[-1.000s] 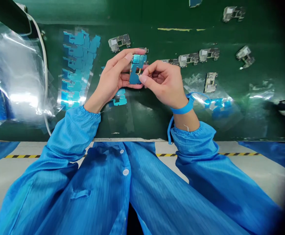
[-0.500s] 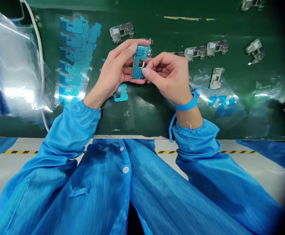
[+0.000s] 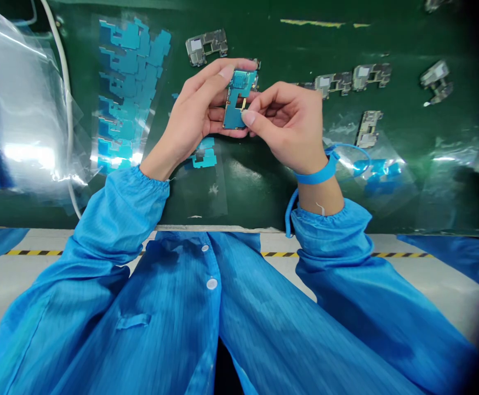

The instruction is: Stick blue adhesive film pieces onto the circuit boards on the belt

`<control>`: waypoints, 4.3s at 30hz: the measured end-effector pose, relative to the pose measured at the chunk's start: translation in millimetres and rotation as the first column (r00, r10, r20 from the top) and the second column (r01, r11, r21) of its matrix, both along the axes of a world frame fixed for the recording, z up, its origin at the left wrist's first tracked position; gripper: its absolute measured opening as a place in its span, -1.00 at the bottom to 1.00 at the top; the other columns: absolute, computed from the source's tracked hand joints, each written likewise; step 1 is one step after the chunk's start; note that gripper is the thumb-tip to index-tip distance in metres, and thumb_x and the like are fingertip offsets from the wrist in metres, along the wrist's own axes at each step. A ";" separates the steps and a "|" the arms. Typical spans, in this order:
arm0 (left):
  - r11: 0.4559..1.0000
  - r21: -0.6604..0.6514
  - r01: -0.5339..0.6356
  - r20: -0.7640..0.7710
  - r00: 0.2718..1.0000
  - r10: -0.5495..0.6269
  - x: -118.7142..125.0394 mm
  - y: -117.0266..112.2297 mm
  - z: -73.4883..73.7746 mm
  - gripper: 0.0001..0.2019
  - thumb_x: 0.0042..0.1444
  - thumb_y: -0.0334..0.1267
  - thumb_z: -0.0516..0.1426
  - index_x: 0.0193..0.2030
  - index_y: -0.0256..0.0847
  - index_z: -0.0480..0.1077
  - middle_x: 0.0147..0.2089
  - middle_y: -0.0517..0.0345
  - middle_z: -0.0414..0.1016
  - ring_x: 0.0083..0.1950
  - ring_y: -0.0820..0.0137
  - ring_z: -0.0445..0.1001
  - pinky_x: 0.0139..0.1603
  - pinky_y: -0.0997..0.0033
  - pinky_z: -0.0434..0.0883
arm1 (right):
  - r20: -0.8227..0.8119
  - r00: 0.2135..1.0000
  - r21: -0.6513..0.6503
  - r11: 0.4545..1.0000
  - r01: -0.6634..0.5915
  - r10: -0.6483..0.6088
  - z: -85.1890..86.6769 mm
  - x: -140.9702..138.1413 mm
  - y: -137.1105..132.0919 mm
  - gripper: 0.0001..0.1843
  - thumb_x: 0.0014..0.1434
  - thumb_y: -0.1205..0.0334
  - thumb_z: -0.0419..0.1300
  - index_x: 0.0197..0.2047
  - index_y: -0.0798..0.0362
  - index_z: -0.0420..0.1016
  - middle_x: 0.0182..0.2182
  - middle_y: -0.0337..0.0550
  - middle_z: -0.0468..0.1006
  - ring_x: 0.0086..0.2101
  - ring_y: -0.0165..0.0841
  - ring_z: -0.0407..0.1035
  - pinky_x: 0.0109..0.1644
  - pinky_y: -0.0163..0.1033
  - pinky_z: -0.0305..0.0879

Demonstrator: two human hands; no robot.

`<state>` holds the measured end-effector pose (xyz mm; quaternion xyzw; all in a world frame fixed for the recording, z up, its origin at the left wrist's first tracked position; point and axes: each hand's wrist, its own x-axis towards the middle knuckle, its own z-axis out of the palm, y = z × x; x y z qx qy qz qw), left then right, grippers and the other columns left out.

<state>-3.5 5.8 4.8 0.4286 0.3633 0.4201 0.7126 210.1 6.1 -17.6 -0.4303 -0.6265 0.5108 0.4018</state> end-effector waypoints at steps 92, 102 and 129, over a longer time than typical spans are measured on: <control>0.981 0.155 -0.116 -0.093 0.987 0.132 -0.9 -3.8 -8.5 -0.18 -0.01 -0.13 0.59 0.40 0.18 0.47 0.15 0.12 0.79 0.37 0.00 0.71 0.30 -0.01 0.78 | 0.028 0.993 0.124 0.986 0.113 -0.117 2.5 -4.4 0.1 -0.38 0.30 -0.54 0.36 -0.21 -0.11 0.58 -0.34 -0.19 0.58 -0.30 -0.24 0.55 -0.11 -0.02 0.68; 0.989 0.109 -0.097 -0.081 0.991 0.106 -0.6 -4.8 -3.2 -0.39 0.15 0.07 0.50 0.33 0.26 0.54 0.20 0.16 0.79 0.37 -0.01 0.71 0.17 0.01 0.82 | 0.078 0.987 0.150 0.980 0.127 -0.139 2.2 -2.5 0.5 -0.54 0.28 -0.34 0.48 -0.16 -0.15 0.56 -0.37 -0.21 0.46 -0.29 -0.22 0.45 -0.05 0.00 0.63; 0.986 0.038 -0.160 -0.066 0.984 0.163 7.6 -4.2 -17.0 -0.42 0.21 0.10 0.49 0.31 0.02 0.61 0.11 0.08 0.83 -0.01 0.17 0.85 -0.06 0.24 0.82 | -0.022 1.000 0.133 0.991 -0.003 0.006 -14.8 -2.7 18.7 -0.45 0.25 -0.36 0.51 -0.34 -0.07 0.53 -0.49 -0.33 0.48 -0.49 -0.41 0.26 -0.39 -0.17 0.23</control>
